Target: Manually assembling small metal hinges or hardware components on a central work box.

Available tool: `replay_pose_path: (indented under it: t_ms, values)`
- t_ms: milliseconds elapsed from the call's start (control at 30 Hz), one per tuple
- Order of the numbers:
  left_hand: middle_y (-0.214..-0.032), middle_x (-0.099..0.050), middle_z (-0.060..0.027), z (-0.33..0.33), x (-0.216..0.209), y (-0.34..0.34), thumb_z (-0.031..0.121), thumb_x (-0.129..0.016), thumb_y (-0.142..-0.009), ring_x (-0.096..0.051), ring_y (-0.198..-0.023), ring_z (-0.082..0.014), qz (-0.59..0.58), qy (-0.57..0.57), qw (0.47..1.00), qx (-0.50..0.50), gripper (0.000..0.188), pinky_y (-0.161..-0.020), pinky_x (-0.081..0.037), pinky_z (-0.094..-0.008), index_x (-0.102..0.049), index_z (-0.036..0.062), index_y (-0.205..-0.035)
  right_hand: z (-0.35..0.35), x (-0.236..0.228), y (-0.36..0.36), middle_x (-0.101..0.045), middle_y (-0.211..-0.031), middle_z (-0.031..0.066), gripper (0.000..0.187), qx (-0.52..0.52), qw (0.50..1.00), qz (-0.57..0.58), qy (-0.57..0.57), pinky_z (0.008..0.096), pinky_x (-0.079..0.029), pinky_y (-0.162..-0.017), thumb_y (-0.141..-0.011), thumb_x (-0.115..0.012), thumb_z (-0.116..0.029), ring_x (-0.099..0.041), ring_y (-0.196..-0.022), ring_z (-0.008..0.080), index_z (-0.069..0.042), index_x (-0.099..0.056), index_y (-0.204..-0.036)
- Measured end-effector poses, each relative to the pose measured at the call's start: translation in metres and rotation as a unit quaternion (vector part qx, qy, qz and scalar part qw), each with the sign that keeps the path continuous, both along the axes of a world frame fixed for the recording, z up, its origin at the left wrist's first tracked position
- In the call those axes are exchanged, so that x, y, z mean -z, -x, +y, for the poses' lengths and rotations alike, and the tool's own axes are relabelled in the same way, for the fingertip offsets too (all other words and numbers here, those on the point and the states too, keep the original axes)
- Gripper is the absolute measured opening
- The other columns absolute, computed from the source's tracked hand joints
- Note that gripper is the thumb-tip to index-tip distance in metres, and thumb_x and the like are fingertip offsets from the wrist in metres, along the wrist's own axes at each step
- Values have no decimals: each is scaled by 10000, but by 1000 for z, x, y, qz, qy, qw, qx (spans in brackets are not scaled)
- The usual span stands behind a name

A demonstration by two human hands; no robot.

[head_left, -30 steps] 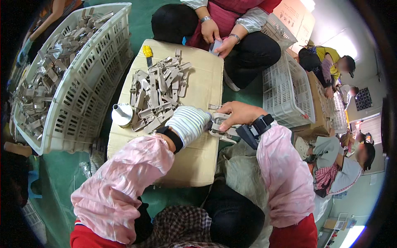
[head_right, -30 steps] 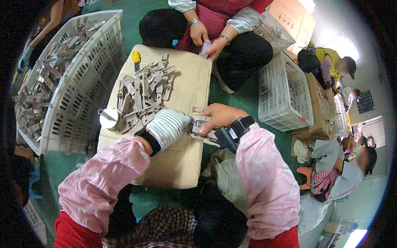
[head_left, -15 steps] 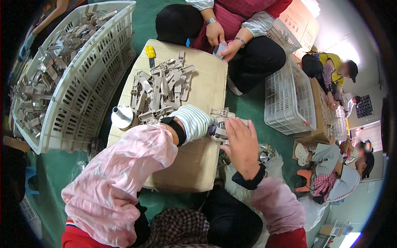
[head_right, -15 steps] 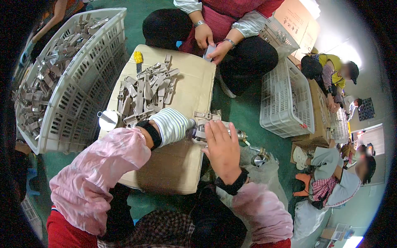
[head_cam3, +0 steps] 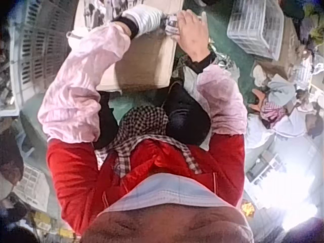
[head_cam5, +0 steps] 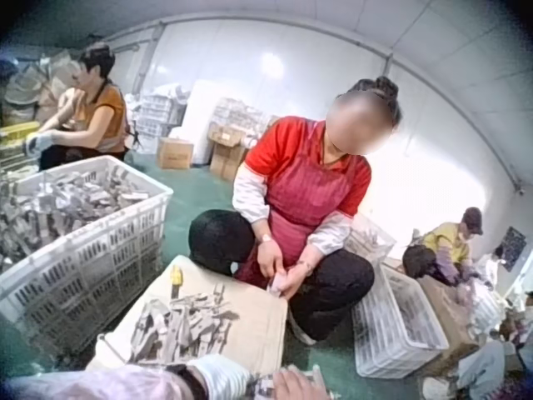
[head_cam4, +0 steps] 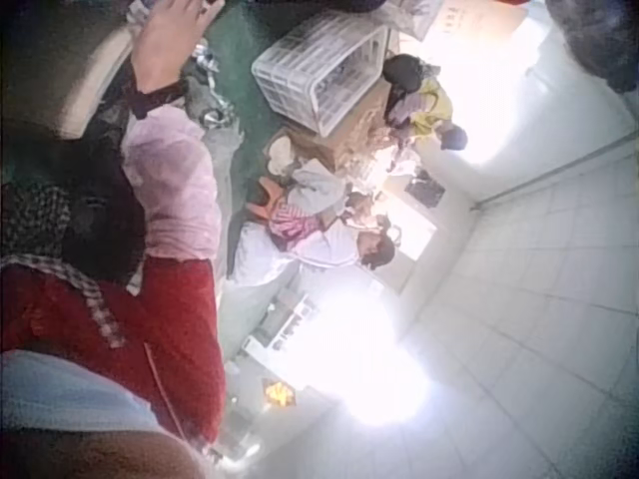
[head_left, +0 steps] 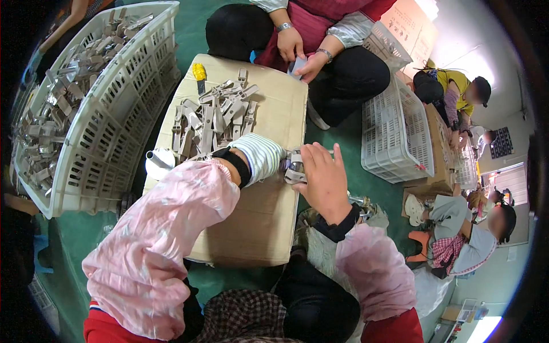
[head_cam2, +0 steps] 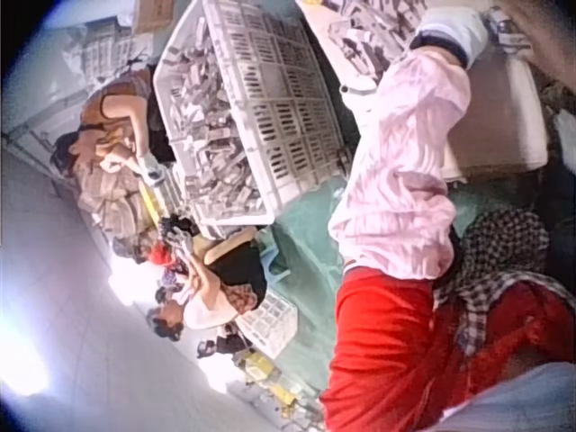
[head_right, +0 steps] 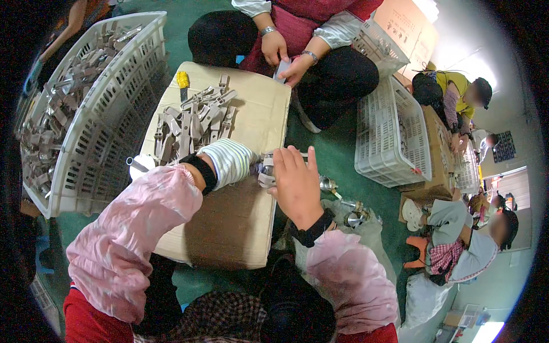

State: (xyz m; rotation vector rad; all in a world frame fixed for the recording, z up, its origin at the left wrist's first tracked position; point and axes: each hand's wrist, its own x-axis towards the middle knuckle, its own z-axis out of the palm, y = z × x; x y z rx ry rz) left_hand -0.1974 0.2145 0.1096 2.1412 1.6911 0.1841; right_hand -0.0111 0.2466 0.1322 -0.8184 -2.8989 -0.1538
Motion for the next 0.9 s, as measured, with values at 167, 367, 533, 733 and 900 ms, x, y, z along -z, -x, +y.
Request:
replay_pose_path:
  t_ms: [167, 367, 533, 733, 900]
  values:
    - [-751, -638, -202, 6, 10, 5, 149, -526, -773, -633, -718, -359, 8, 6, 1000, -8, 197, -626, -502, -422, -670, 65, -879, 18, -9, 11, -531, -1166, 102, 737, -1, 998, -49, 47, 506, -271, -1039, -552, -799, -256, -471, -1154, 256, -38, -489, -1184]
    - [-723, -626, -203, 11, 16, 8, 178, -530, -788, -624, -700, -366, -7, 13, 1000, -14, 200, -623, -492, -427, -635, 48, -899, 44, -13, 15, -575, -1113, 97, 669, 4, 990, -81, 119, 531, -309, -1007, -548, -801, -276, -526, -1088, 267, -75, -552, -1136]
    - [-692, -603, -209, 3, 4, 8, 271, -504, -870, -603, -689, -384, -64, -17, 995, -74, 245, -629, -471, -443, -593, 44, -897, 57, -24, 23, -609, -1043, 117, 632, 23, 973, -104, 207, 517, -354, -952, -511, -806, -292, -574, -1008, 288, -95, -605, -1077]
    - [-714, -599, -221, 1, -5, 21, 355, -480, -901, -591, -699, -398, -85, -105, 982, -130, 351, -643, -458, -462, -594, 24, -870, 83, -30, 40, -654, -905, 152, 558, 25, 932, -139, 335, 399, -463, -791, -483, -813, -288, -620, -881, 320, -61, -647, -964]
    - [-767, -618, -155, 5, -11, 17, 471, -608, -771, -596, -756, -338, 0, -154, 986, -59, 424, -677, -462, -421, -608, 54, -843, 114, -18, 34, -676, -837, 92, 494, 46, 855, -142, 497, 297, -470, -713, -555, -805, -167, -617, -744, 166, 7, -635, -985]
